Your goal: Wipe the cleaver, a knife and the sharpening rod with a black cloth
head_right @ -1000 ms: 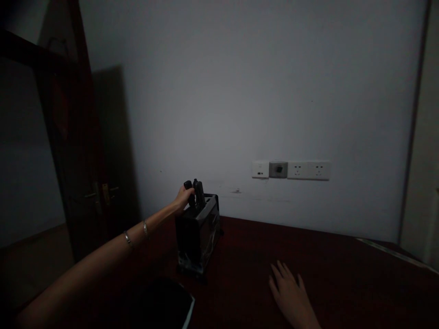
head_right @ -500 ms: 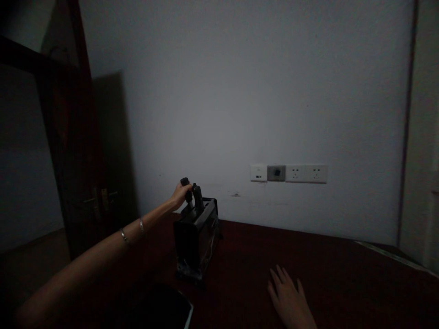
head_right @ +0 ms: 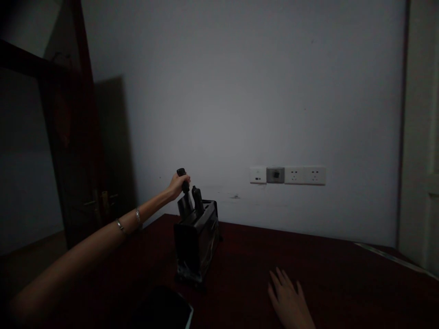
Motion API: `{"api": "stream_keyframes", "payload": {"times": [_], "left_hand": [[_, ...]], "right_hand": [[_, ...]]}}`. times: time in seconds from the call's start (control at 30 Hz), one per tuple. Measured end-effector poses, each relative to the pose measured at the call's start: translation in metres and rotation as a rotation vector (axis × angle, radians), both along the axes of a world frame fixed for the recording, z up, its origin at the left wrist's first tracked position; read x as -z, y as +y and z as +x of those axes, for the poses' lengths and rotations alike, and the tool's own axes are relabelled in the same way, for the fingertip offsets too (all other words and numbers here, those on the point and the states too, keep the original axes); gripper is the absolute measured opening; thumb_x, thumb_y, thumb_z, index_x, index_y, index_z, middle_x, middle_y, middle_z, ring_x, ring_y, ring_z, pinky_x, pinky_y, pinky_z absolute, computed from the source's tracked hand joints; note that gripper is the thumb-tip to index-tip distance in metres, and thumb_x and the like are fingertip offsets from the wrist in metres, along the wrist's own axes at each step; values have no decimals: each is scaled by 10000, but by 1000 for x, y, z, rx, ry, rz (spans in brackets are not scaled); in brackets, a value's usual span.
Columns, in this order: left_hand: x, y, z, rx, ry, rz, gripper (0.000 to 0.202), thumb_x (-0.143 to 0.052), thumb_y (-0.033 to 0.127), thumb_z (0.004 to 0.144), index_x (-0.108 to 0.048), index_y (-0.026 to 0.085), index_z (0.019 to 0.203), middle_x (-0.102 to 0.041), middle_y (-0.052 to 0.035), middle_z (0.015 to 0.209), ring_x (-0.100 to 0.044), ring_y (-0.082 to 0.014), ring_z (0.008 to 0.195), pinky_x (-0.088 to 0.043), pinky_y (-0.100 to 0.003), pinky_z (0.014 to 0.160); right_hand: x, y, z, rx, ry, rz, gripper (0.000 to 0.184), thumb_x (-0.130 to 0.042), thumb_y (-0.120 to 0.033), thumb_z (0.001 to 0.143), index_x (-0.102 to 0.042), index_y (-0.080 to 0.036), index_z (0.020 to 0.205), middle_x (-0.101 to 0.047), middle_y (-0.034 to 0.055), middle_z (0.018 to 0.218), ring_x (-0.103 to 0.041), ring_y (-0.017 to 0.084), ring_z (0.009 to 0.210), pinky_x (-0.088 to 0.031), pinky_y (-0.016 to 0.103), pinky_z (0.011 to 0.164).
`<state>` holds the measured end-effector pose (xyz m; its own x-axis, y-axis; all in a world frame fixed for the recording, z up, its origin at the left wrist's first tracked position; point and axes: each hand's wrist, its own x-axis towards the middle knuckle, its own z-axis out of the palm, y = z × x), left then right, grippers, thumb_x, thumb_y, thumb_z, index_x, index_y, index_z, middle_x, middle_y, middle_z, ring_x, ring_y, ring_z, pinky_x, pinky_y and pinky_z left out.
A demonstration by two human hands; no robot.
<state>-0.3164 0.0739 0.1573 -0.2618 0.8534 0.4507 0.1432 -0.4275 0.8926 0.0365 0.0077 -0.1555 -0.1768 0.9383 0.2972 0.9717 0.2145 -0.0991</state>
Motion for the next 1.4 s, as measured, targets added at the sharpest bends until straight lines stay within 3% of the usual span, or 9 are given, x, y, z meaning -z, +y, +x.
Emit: {"api": "stream_keyframes", "payload": {"times": [0.33,0.8,1.0,1.2,1.4], "left_hand": [[-36,-9,-4,2,-37,40,214,-522,284,872,-554,118,1003,-589,-36,901,-579,-112,708,-505,-263,610],[-90,-21,-11,-13,-54,114,209,-521,282,873,-554,118,999,-587,-33,893,-576,-107,697,-503,-254,596],[-117,-32,-15,-17,-56,144,201,-521,282,872,-556,116,979,-584,-28,871,-567,-102,679,-494,-248,586],[-145,-49,-11,9,-59,193,123,-538,228,851,-548,113,811,-534,22,699,-488,-66,542,-424,-199,497],[-181,-70,7,68,-74,277,194,-507,-10,648,-431,153,578,-452,26,494,-443,-86,475,-371,-213,485]], "right_hand": [[6,4,3,-1,-1,-16,535,-277,-374,848,-472,-154,1295,-394,106,1389,-339,279,1289,-247,544,1028],[27,15,11,-70,4,67,486,-310,-312,837,-528,-177,1250,-416,115,1376,-349,311,1276,-242,589,1019],[15,8,11,-118,-105,-10,437,-377,-193,784,-614,-266,1143,-440,60,1367,-334,339,1278,-242,635,995],[4,2,8,-110,-129,-45,446,-390,-183,774,-607,-264,1155,-435,63,1368,-322,339,1282,-248,636,992],[14,8,9,-75,-24,-3,462,-357,-252,794,-572,-216,1202,-427,84,1371,-343,302,1282,-250,587,1013]]}}
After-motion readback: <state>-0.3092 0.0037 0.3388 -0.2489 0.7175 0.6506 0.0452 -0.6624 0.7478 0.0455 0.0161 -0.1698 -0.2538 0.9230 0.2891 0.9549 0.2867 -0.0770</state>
